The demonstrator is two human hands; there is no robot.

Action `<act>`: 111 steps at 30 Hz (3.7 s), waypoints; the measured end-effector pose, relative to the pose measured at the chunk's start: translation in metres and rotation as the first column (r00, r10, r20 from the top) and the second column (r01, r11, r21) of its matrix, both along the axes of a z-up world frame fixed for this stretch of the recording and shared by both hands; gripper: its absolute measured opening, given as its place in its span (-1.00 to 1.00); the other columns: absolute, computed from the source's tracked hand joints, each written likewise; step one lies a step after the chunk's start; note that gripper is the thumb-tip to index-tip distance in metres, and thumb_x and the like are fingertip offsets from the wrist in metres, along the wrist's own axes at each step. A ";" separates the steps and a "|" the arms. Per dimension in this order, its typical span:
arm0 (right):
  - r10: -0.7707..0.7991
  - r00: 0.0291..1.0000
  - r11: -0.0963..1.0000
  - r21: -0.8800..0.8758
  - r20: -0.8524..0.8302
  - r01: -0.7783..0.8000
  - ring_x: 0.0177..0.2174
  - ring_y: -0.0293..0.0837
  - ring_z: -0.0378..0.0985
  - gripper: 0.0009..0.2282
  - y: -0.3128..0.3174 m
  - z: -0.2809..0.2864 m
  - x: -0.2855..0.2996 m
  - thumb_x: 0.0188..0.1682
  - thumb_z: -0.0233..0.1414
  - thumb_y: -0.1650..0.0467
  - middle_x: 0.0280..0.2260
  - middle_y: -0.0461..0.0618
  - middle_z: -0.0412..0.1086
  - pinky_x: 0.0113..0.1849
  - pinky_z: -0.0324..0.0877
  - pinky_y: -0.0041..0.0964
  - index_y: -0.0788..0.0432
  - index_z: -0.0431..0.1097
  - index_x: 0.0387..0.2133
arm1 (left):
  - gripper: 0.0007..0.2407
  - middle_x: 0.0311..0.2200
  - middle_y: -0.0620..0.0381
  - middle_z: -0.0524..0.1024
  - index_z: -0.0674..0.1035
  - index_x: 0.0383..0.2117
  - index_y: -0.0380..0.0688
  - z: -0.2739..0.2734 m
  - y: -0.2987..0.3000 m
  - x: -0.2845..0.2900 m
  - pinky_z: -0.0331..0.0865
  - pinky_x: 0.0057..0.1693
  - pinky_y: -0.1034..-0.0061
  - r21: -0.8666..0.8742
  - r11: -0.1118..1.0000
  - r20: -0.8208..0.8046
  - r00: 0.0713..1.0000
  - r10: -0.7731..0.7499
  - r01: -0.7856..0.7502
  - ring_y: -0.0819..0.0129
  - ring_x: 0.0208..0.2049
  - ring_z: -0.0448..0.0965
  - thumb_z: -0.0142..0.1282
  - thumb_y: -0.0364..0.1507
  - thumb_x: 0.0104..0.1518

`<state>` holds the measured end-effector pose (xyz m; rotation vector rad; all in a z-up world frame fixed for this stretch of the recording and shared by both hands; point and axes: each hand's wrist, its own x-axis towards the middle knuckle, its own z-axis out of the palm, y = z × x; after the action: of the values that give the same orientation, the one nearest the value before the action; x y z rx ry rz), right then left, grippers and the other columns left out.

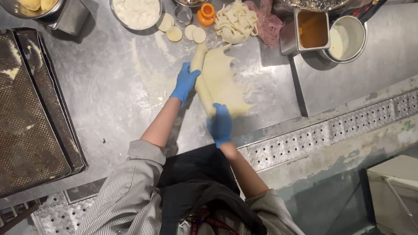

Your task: Cutting circular pieces of dough from a flattened sheet and placing them onto a baking tray.

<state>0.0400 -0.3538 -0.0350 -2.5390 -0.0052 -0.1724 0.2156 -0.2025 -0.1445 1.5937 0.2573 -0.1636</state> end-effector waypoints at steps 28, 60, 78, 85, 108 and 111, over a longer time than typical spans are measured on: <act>0.392 0.917 0.887 -0.294 0.068 -0.357 0.38 0.25 -0.06 -0.46 -0.018 -0.114 0.032 0.10 0.00 0.38 0.36 0.26 -0.01 0.36 -0.17 0.17 0.20 0.02 0.34 | -0.25 -0.01 -0.28 0.52 0.08 0.40 -0.19 0.048 0.044 -0.075 0.37 0.20 0.19 0.212 0.977 -0.390 0.919 0.059 0.027 -0.09 0.04 0.55 0.20 -0.41 0.02; 0.833 0.552 0.552 -0.012 0.040 -0.834 0.31 0.31 0.00 -0.46 0.004 -0.117 0.244 0.07 0.05 0.29 0.29 0.37 0.09 0.27 -0.02 0.12 0.42 0.17 0.24 | -0.34 0.42 -0.28 0.02 0.12 0.37 -0.42 0.008 0.028 -0.143 -0.24 0.49 0.00 0.894 0.445 -0.013 0.997 -0.080 0.047 -0.17 0.46 -0.07 -0.04 -0.16 0.27; 0.937 0.347 0.343 0.086 0.039 -0.935 -0.19 0.21 0.52 -0.76 0.233 -0.105 0.433 -0.16 0.24 0.45 -0.24 0.23 0.50 -0.11 0.41 -0.02 0.24 0.56 -0.20 | -0.41 0.40 -0.09 0.13 0.24 0.34 -0.27 0.015 -0.032 -0.217 -0.20 0.47 -0.01 0.874 0.485 -0.025 0.997 0.068 -0.011 -0.04 0.45 0.01 0.00 -0.15 0.25; 0.763 0.644 0.550 0.469 0.054 -0.691 -0.28 -0.01 0.64 -0.83 0.159 -0.085 0.381 -0.14 0.13 0.53 -0.33 0.11 0.56 -0.17 0.48 -0.20 0.19 0.62 -0.30 | -0.39 0.40 -0.10 0.15 0.25 0.34 -0.29 0.020 0.007 -0.257 -0.16 0.48 0.03 0.819 0.574 0.008 1.000 -0.011 0.000 -0.13 0.44 0.00 0.05 -0.17 0.22; 0.725 0.627 0.574 -0.254 -0.284 -0.778 0.38 0.32 -0.14 -0.24 0.007 -0.094 0.006 -0.05 0.07 0.12 0.42 0.23 -0.12 0.31 -0.20 0.28 0.27 0.02 0.37 | -0.35 0.43 -0.37 -0.06 0.07 0.37 -0.52 -0.006 0.046 -0.228 -0.31 0.50 -0.02 0.858 0.507 0.048 0.972 -0.231 0.078 -0.23 0.47 -0.17 -0.11 -0.26 0.25; 0.697 0.687 0.645 -0.240 -0.203 -0.726 0.37 0.33 -0.14 -0.22 -0.031 -0.100 0.026 -0.04 0.05 0.07 0.40 0.23 -0.11 0.30 -0.20 0.28 0.27 0.01 0.37 | -0.34 0.42 -0.39 -0.07 0.06 0.37 -0.54 -0.003 0.045 -0.228 -0.33 0.50 -0.02 0.857 0.507 0.035 0.970 -0.240 0.095 -0.24 0.47 -0.18 -0.13 -0.25 0.24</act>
<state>0.0659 -0.3845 -0.1352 -2.6216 -1.0726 0.2908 -0.0122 -0.1577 -0.1477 2.6350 0.0402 -0.0568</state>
